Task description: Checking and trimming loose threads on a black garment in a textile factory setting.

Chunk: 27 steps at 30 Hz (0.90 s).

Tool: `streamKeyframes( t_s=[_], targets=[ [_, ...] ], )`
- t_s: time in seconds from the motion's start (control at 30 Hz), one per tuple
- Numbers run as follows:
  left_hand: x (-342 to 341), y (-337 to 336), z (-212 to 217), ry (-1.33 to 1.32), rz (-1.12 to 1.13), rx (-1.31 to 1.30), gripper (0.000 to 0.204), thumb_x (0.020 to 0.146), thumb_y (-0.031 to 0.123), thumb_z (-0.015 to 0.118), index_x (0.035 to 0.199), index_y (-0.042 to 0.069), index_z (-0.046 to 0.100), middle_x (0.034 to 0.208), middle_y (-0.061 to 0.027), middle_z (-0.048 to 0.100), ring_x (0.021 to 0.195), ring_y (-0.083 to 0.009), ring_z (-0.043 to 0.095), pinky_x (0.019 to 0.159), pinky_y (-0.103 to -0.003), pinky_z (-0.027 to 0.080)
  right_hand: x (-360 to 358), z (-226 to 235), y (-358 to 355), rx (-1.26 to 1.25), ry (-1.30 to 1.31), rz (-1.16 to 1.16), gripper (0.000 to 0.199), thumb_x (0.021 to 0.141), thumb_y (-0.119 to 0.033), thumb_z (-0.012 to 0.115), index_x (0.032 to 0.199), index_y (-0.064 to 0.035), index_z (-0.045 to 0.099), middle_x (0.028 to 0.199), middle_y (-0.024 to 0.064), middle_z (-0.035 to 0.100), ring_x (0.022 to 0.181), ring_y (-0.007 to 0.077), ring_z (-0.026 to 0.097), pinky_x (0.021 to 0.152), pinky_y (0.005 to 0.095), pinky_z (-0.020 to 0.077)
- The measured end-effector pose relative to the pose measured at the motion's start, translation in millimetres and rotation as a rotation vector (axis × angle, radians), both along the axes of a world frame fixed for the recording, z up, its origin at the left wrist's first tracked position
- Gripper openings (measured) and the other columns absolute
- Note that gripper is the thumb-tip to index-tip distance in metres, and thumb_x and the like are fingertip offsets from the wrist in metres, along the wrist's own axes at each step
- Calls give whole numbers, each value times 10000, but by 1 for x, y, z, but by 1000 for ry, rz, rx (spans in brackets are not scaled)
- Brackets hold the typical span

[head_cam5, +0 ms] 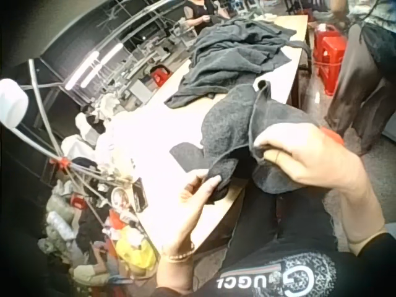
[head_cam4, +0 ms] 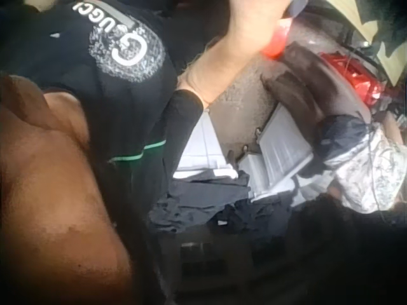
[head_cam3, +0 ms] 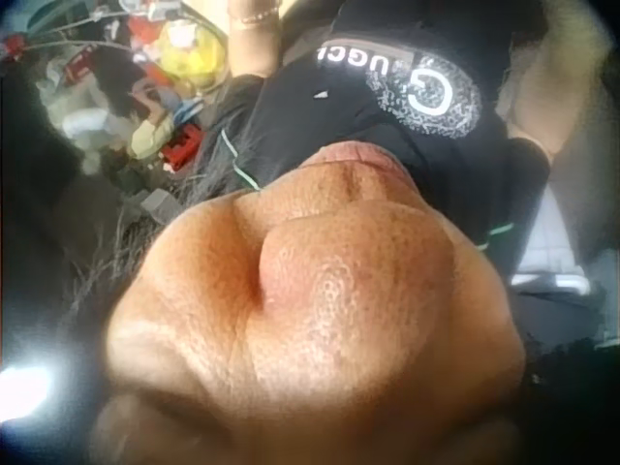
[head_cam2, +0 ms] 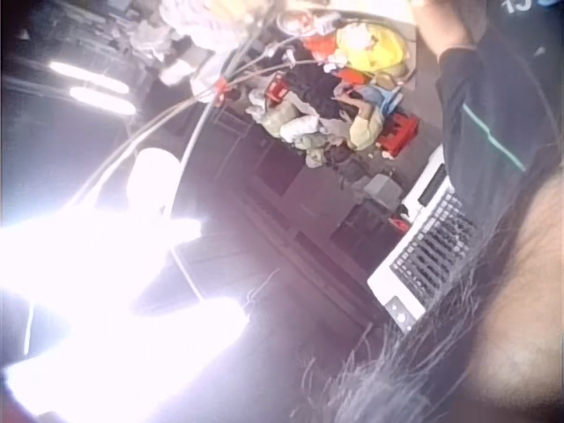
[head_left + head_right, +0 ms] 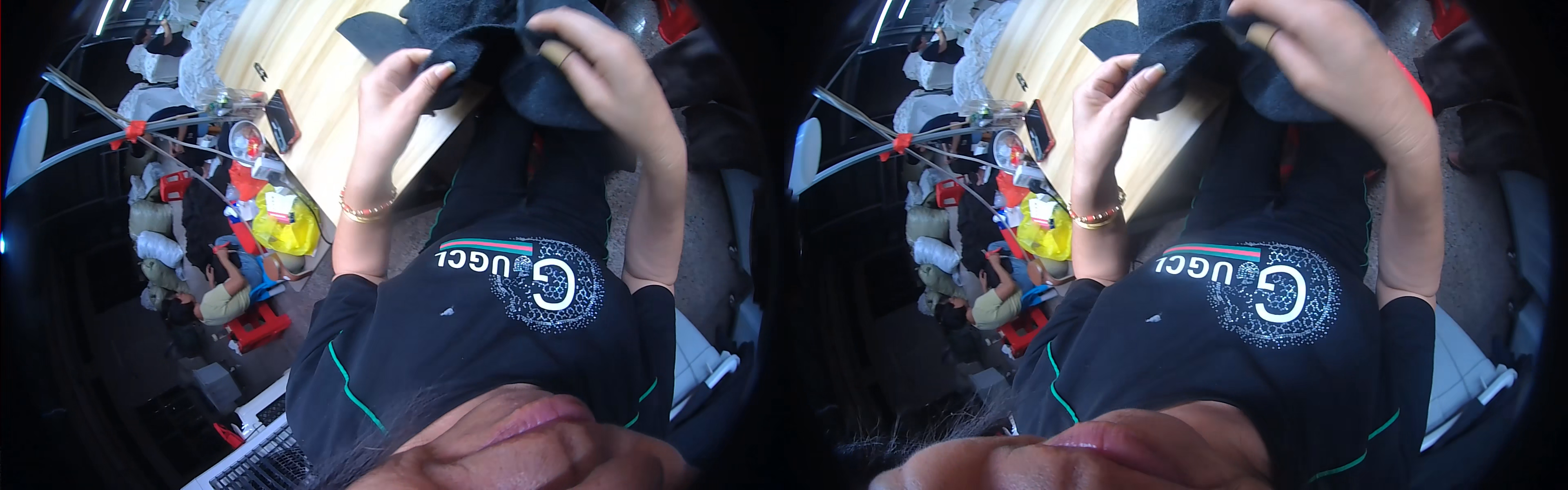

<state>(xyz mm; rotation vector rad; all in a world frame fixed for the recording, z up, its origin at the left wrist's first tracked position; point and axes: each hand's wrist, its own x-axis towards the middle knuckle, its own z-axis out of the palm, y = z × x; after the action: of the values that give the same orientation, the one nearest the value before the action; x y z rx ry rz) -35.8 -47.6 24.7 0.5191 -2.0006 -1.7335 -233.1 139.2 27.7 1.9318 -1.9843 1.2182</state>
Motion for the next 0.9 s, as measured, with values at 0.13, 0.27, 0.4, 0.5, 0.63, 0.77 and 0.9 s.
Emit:
streamKeyframes(
  t_s=[0.13,0.27,0.4,0.5,0.63,0.77,0.9],
  targets=[
    [2,33,-21,48,39,-118,132,866,38,701,958,-41,650,827,-16,668,742,-45,597,626,-203,483,64,-13,-5,252,121,74,170,784,-3,591,951,-17,624,833,118,560,806,294,617,689,381,520],
    [-1,47,-27,-5,47,-667,137,794,-7,726,915,-23,664,789,-97,674,706,-130,652,632,-251,514,86,-26,0,246,250,90,104,741,-43,620,843,-18,618,857,84,578,812,217,623,678,329,537],
    [0,46,-41,42,30,-655,130,815,-13,704,941,-30,673,807,-92,672,716,-143,647,649,-250,516,80,-23,5,261,274,99,124,746,-41,627,867,-19,635,888,88,598,814,214,632,669,310,541],
    [-2,45,-51,149,-17,-500,139,828,-16,689,965,-29,678,843,-87,668,760,-140,646,674,-240,512,72,-28,11,149,259,73,206,753,-32,654,958,-32,667,971,76,647,825,207,658,662,295,552],
    [-1,41,-57,32,-13,-294,127,880,18,674,998,-26,668,839,-14,672,763,-57,610,648,-191,483,66,-37,10,42,178,59,208,737,-15,673,944,-30,674,947,71,669,798,211,670,649,299,552],
    [-1,38,-58,8,9,-168,118,855,17,704,962,-19,668,790,-4,674,715,-42,607,613,-181,479,62,-41,8,32,196,52,193,732,-29,682,924,-42,682,956,73,671,805,212,675,643,291,552],
    [-3,41,-55,87,29,-522,132,825,23,726,937,-21,672,817,-46,676,744,-88,628,654,-226,505,64,-33,6,37,239,78,217,704,-50,694,920,-61,702,937,61,662,797,196,675,617,278,540]
  ],
)
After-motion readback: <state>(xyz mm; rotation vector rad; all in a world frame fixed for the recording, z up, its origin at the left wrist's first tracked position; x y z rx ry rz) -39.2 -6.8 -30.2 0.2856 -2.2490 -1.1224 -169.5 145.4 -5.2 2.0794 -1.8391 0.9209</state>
